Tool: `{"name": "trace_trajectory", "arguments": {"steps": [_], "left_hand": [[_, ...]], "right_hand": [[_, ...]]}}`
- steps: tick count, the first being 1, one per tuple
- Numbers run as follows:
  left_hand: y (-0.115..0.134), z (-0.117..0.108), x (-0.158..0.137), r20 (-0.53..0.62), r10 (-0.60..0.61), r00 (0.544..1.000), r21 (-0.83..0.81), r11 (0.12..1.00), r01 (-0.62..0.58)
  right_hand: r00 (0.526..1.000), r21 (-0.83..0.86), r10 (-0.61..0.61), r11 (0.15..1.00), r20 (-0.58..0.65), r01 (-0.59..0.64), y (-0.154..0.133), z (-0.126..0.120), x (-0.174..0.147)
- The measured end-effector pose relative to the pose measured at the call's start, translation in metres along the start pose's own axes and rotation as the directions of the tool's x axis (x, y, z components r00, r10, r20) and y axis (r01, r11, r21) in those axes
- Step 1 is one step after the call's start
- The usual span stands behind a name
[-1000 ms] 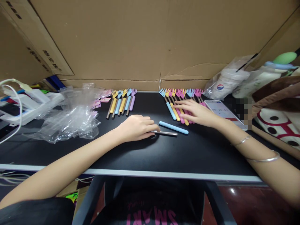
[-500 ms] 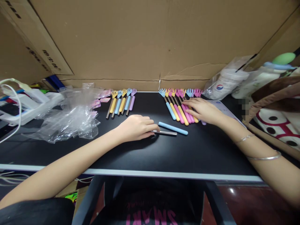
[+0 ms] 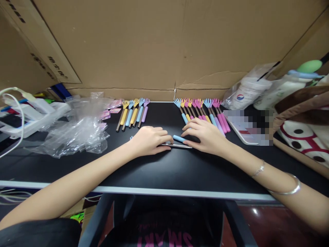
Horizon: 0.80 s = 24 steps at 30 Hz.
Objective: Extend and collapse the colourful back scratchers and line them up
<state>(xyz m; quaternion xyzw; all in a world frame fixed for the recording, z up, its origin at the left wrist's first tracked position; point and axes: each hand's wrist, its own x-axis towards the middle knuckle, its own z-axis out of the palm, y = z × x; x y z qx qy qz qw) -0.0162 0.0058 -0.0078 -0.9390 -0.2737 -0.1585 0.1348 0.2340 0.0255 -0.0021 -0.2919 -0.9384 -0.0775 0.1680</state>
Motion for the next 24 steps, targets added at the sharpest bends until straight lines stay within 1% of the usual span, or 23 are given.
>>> {"name": "trace_trajectory", "arguments": {"steps": [6, 8, 9, 10, 12, 14, 15, 17, 21, 24], "left_hand": [[0.002, 0.003, 0.001, -0.011, -0.033, 0.999, -0.020, 0.999, 0.032], [0.002, 0.003, 0.000, -0.018, -0.066, 0.998, -0.009, 0.998, 0.066], [0.002, 0.003, 0.000, -0.026, -0.094, 0.995, -0.001, 0.996, 0.094], [0.002, 0.003, 0.000, -0.035, -0.121, 0.992, 0.005, 0.993, 0.121], [0.000, 0.003, -0.001, -0.062, -0.154, 0.986, 0.008, 0.988, 0.154], [-0.003, 0.003, -0.001, -0.100, -0.152, 0.983, 0.019, 0.988, 0.155], [-0.004, 0.002, -0.002, -0.123, -0.149, 0.981, 0.038, 0.987, 0.155], [-0.007, 0.001, -0.002, -0.159, -0.149, 0.976, 0.091, 0.982, 0.165], [-0.008, -0.002, -0.004, -0.173, -0.174, 0.969, 0.136, 0.971, 0.198], [-0.007, -0.003, -0.004, -0.173, -0.187, 0.967, 0.133, 0.968, 0.211]], "right_hand": [[1.000, 0.101, 0.024, 0.995, -0.015, -0.022, 0.000, -0.001, 0.001], [0.997, 0.154, 0.067, 0.986, -0.034, -0.061, 0.000, -0.003, 0.001], [0.993, 0.197, 0.108, 0.976, -0.046, -0.097, 0.001, -0.004, 0.002], [0.986, 0.258, 0.157, 0.956, -0.058, -0.137, 0.002, -0.005, 0.002], [0.965, 0.412, 0.256, 0.887, -0.060, -0.210, 0.004, -0.008, 0.001], [0.943, 0.544, 0.331, 0.796, -0.027, -0.264, 0.007, -0.013, 0.001], [0.936, 0.577, 0.353, 0.765, -0.003, -0.287, 0.009, -0.015, 0.000], [0.927, 0.573, 0.372, 0.752, 0.041, -0.327, 0.013, -0.020, 0.000], [0.942, 0.441, 0.334, 0.839, 0.041, -0.318, 0.021, -0.026, -0.001], [0.945, 0.367, 0.303, 0.871, 0.123, -0.327, 0.023, -0.027, -0.003]]}}
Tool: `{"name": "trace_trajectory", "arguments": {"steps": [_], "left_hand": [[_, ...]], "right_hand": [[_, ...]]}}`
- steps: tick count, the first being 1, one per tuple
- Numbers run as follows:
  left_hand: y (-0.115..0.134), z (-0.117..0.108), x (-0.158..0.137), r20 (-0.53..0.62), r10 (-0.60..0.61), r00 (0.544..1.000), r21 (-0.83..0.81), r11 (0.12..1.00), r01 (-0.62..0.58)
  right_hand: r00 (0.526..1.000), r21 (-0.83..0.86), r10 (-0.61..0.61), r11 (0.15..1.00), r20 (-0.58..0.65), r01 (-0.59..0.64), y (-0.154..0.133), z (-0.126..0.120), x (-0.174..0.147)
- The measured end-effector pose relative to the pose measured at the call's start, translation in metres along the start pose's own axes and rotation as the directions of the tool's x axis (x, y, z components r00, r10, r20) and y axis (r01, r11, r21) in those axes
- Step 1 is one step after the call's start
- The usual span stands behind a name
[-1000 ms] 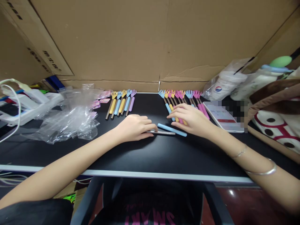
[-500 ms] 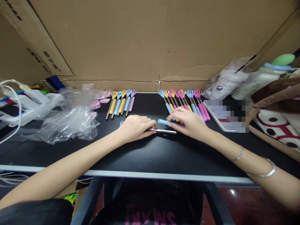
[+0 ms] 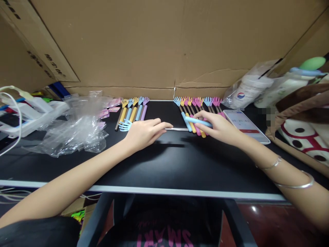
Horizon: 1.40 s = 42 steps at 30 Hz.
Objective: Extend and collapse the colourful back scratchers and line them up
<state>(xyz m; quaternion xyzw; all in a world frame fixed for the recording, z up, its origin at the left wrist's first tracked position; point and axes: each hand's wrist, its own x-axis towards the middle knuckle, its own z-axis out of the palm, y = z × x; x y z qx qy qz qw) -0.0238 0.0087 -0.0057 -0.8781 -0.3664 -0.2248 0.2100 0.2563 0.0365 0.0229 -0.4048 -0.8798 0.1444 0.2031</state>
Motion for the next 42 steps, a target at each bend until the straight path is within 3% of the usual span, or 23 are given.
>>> {"name": "trace_trajectory", "arguments": {"steps": [8, 21, 25, 33, 42], "left_hand": [[-0.001, -0.001, 0.002, -0.002, -0.070, 0.998, -0.017, 0.997, 0.070], [-0.002, 0.000, 0.001, 0.027, -0.096, 0.995, -0.026, 0.995, 0.096], [-0.003, 0.001, 0.000, 0.006, -0.072, 0.997, -0.024, 0.997, 0.072], [-0.005, 0.000, -0.001, -0.061, 0.010, 0.998, 0.006, 1.000, -0.010], [-0.007, 0.001, -0.003, -0.119, 0.033, 0.992, -0.029, 0.999, -0.037]], "right_hand": [[0.988, -0.245, 0.040, 0.970, 0.146, -0.003, 0.002, -0.004, -0.002], [0.988, -0.252, 0.036, 0.968, 0.153, 0.004, -0.003, 0.000, -0.002], [0.994, -0.345, -0.023, 0.937, 0.109, 0.060, -0.003, 0.002, -0.004], [0.955, -0.628, -0.295, 0.740, 0.018, 0.241, 0.006, 0.006, -0.006], [0.918, -0.606, -0.396, 0.736, -0.025, 0.301, 0.006, 0.003, -0.006]]}}
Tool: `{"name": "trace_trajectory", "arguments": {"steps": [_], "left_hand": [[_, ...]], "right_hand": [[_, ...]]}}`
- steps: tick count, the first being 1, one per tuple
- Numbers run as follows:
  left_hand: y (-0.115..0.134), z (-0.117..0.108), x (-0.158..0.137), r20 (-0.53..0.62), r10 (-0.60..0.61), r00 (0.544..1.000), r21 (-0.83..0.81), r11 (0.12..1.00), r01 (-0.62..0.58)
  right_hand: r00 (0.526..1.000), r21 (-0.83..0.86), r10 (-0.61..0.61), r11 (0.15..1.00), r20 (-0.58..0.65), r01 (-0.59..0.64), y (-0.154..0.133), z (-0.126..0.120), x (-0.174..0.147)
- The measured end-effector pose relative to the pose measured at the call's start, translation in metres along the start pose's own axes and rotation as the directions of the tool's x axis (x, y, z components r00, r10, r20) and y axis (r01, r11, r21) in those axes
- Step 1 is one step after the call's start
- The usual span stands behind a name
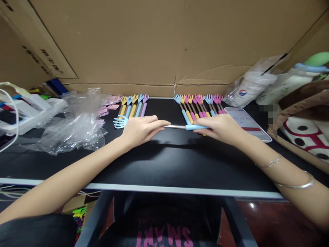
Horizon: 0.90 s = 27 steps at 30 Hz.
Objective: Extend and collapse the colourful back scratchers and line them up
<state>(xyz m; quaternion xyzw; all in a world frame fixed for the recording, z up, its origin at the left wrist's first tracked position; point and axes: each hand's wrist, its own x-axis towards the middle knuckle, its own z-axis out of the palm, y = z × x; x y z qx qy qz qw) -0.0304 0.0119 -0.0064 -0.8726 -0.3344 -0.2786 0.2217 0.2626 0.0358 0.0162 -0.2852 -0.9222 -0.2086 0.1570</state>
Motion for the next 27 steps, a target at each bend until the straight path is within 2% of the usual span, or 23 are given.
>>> {"name": "trace_trajectory", "arguments": {"steps": [3, 9, 14, 18, 24, 27], "left_hand": [[0.001, 0.000, 0.000, 0.010, -0.046, 0.999, -0.057, 0.997, 0.046], [0.007, 0.001, 0.001, 0.103, -0.185, 0.977, -0.228, 0.952, 0.204], [0.010, 0.000, 0.003, 0.129, -0.222, 0.967, -0.363, 0.897, 0.254], [0.010, -0.001, 0.003, 0.144, -0.212, 0.967, -0.279, 0.928, 0.245], [0.010, 0.000, 0.000, 0.128, -0.143, 0.981, -0.092, 0.984, 0.155], [0.010, 0.000, 0.000, 0.130, -0.126, 0.984, -0.055, 0.990, 0.134]], "right_hand": [[1.000, 0.032, 0.012, 0.999, -0.004, -0.012, 0.000, 0.000, 0.000], [0.996, 0.116, 0.078, 0.990, 0.052, -0.083, -0.001, 0.002, 0.001], [0.984, 0.172, 0.145, 0.972, 0.105, -0.162, -0.003, 0.000, 0.002], [0.988, 0.113, 0.130, 0.984, 0.088, -0.139, -0.003, -0.003, 0.002], [0.994, 0.041, 0.042, 0.998, 0.102, -0.047, -0.001, 0.002, -0.001], [0.993, 0.027, 0.030, 0.999, 0.115, -0.033, -0.001, 0.004, -0.001]]}}
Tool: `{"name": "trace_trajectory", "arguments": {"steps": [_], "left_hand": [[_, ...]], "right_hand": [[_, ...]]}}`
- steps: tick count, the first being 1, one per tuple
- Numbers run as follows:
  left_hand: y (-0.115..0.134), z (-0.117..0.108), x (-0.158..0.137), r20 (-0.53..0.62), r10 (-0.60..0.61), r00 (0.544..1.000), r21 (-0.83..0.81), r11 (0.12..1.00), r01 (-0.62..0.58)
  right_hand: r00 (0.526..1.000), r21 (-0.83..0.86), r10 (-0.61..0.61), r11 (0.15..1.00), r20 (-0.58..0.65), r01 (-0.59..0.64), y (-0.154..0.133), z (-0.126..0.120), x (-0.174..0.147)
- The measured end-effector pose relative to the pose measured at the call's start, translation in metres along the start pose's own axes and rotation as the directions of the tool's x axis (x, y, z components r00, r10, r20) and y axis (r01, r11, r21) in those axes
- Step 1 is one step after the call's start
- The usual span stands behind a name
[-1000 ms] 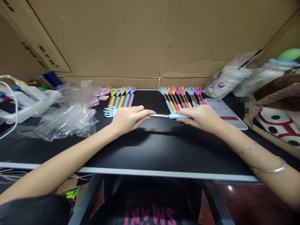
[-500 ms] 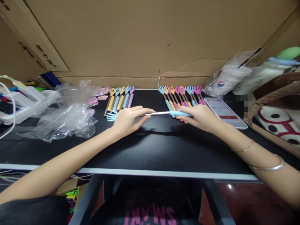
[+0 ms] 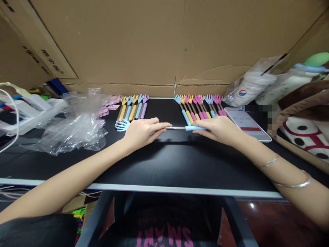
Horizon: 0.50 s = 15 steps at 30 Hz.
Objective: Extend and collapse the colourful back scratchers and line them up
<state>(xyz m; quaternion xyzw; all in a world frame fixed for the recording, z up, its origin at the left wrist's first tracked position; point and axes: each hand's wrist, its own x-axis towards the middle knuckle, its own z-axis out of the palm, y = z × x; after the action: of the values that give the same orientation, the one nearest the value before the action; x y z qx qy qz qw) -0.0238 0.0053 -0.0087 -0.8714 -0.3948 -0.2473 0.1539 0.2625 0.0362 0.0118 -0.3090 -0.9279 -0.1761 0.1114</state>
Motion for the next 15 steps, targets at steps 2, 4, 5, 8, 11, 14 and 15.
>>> {"name": "trace_trajectory", "arguments": {"steps": [2, 4, 5, 8, 11, 14, 15], "left_hand": [[-0.0001, -0.0003, 0.0000, -0.007, 0.003, 1.000, 0.006, 1.000, -0.003], [-0.0003, -0.0007, 0.0001, -0.017, 0.010, 1.000, 0.010, 1.000, -0.010], [-0.0004, -0.0008, 0.0001, -0.026, 0.014, 1.000, 0.009, 1.000, -0.014], [-0.0001, -0.0008, 0.0004, -0.037, 0.013, 0.999, -0.009, 1.000, -0.013], [0.0009, -0.0004, 0.0006, -0.025, -0.017, 1.000, -0.057, 0.998, 0.016], [0.0020, 0.0002, 0.0006, -0.013, -0.048, 0.999, -0.097, 0.994, 0.046], [0.0022, 0.0004, 0.0007, -0.008, -0.052, 0.999, -0.104, 0.993, 0.051]], "right_hand": [[1.000, -0.006, -0.002, 1.000, -0.006, 0.002, -0.0001, 0.0000, -0.0002], [1.000, -0.020, -0.002, 1.000, -0.015, 0.001, -0.0003, -0.0008, -0.0001], [1.000, -0.028, -0.001, 1.000, -0.017, 0.001, -0.0005, -0.0012, -0.0001], [1.000, -0.045, 0.008, 0.999, -0.014, -0.009, -0.0017, -0.0019, 0.0002], [1.000, -0.054, 0.022, 0.998, -0.011, -0.023, -0.0033, -0.0017, 0.0003], [0.999, -0.062, 0.029, 0.998, -0.015, -0.029, -0.0044, -0.0010, 0.0002], [0.999, -0.063, 0.032, 0.997, -0.012, -0.033, -0.0045, -0.0008, 0.0002]]}}
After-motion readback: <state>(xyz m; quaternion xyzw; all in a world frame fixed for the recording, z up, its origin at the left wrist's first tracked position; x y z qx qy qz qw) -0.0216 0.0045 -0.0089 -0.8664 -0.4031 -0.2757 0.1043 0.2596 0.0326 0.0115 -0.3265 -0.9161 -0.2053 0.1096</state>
